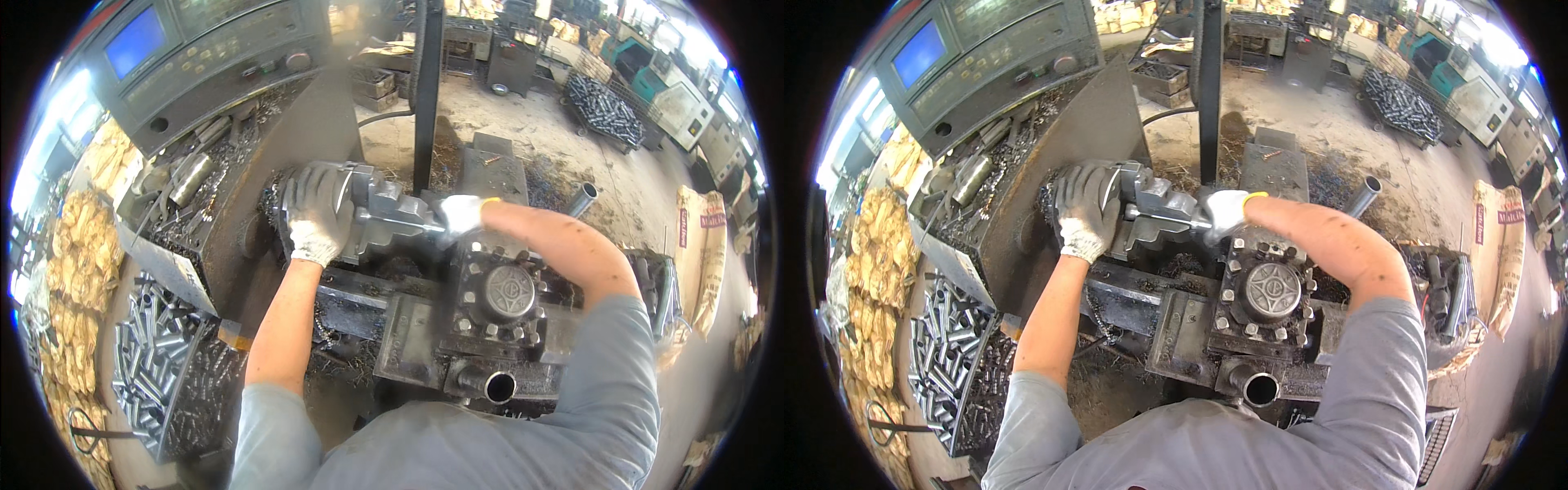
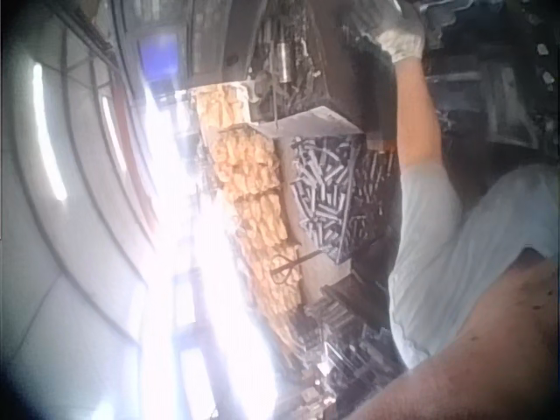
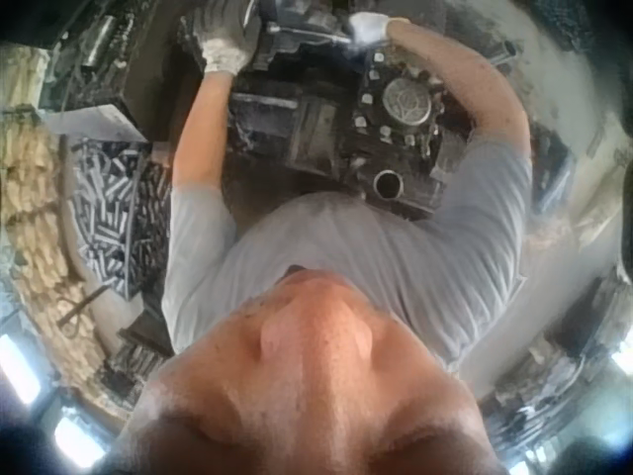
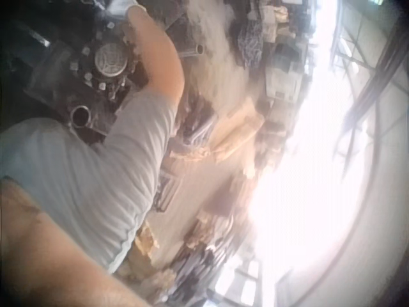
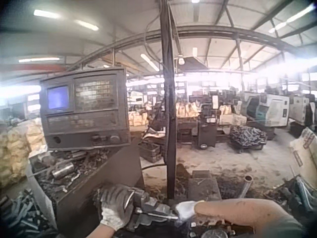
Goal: The person repeatedly picks up cylindrical metal parts from a bin, loads them into a lathe chuck, operates the machine controls, and removes the processed parts. The cycle repeats continuously as the person handles multiple metal cylinders one at a time.
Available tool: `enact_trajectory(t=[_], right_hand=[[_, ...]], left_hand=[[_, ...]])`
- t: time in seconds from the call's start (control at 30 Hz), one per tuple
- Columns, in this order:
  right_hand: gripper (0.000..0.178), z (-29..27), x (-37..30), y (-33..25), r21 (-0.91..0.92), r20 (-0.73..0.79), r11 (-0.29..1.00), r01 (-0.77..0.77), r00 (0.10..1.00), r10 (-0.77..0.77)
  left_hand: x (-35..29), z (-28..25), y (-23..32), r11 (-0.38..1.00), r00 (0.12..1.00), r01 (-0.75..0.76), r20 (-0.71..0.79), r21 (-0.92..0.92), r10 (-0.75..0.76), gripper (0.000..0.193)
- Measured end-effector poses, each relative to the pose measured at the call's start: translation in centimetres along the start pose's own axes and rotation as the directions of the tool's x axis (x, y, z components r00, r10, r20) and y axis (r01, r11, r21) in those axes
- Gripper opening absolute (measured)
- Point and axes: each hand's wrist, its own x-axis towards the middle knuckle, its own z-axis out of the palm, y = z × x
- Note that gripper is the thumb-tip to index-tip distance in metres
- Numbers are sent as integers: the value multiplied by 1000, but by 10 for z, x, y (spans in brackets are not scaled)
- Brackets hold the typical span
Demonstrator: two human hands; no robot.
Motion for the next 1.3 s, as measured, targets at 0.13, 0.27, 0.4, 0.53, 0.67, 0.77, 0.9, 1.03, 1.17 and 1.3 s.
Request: enact_trajectory(t=[0.13, 0.27, 0.4, 0.53, 0.67, 0.77, 0.9, 1.03, 1.17, 1.3], right_hand=[[59, 1, 16, 35, 538, 454, 792, -287, 891, 15], [50, 3, 11, 26, 123, 142, 980, -157, 980, 139], [37, 6, -37, -9, -364, -131, 788, -496, 865, 484], [31, -13, -126, -53, -530, -478, 593, -607, 791, 383], [60, -15, -189, -153, -116, -611, 747, -655, 640, 466], [74, 25, -189, -252, 189, -787, 833, -520, 427, 446], [87, 123, -166, -321, 304, -780, 902, -305, 463, 420], [99, 235, -135, -294, 659, -418, 693, -292, 624, 661], [93, 326, -98, -248, 993, -103, 110, 53, 848, 519], [64, 367, -109, -237, 958, -276, 95, 272, 772, 572]], left_hand=[[-2, 4, -1, 1000, 999, -8, -51, -24, 7, 63], [-7, 8, -5, 1000, 999, 0, -52, -22, -1, 64], [-12, 12, -5, 998, 994, 31, -103, -59, -37, 71], [-6, 17, -13, 994, 998, 53, -17, -95, -55, 72], [-14, -6, -9, 971, 1000, 11, -21, -238, -16, 72], [-65, -53, 15, 607, 989, -36, 59, -794, 136, 81], [-167, -106, 97, -345, 980, 173, 195, -922, -29, 71], [-232, -84, 98, -279, 588, 758, 803, -589, -96, 52], [-259, -35, 109, -181, 403, 896, 914, -405, -52, 53], [-276, -14, 111, 117, 451, 892, 881, -437, -145, 58]])
